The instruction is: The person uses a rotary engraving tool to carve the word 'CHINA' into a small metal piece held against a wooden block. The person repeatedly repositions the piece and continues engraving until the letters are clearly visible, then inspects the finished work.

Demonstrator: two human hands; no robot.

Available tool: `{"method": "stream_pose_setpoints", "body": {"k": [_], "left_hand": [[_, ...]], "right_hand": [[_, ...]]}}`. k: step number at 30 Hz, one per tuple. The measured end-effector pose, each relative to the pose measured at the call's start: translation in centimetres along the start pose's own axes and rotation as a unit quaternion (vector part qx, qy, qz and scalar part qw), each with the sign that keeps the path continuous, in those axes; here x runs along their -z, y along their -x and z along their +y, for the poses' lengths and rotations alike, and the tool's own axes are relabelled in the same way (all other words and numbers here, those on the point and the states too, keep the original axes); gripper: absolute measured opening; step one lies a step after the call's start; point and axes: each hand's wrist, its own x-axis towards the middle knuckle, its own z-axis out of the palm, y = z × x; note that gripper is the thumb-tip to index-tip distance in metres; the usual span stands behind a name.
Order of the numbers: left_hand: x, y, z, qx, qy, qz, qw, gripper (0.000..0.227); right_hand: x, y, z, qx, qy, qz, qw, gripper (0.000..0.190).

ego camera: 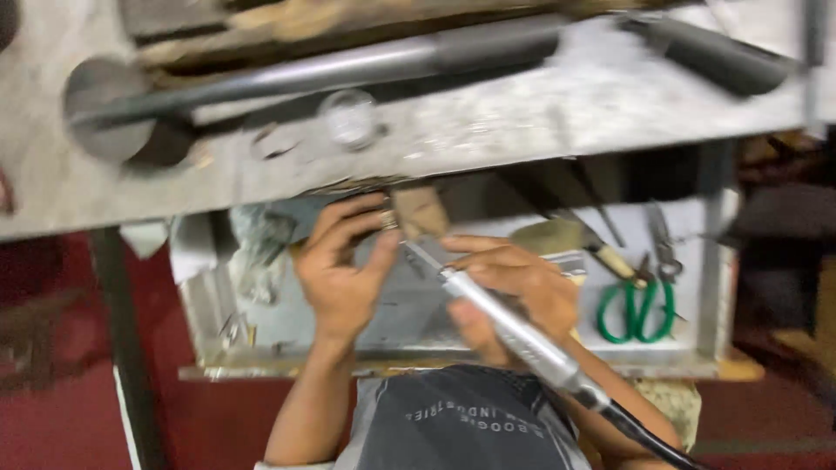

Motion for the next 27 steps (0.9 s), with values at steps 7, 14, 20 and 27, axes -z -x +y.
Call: {"method": "stream_pose_setpoints", "body": {"k": [7,14,20,27], "left_hand": [[-0.7,0.1,-0.2,0.063,0.088,0.002,0.994,0.019],[0.1,0.0,1.0,0.128,0.076,-0.063,0.987,0.016],[0.2,-0.4,1.2,0.133,0.062,-0.073,0.986,0.014],[0.2,-0.4,1.2,0.121,0.069,-0.066,0.988,0.015]], "right_hand": [[-0.1,-2.0,-1.3,-0.05,0.076,-0.049,0.995,0.021],[-1.3,-3.4,-3.1,-0.095,0.159,-0.077,0.98,0.025],[-1.6,-3.6,-3.2,-0.111,0.177,-0.073,0.975,0.03],[-0.9,-3.1,-2.6,-0.105,0.173,-0.081,0.976,0.029]]}}
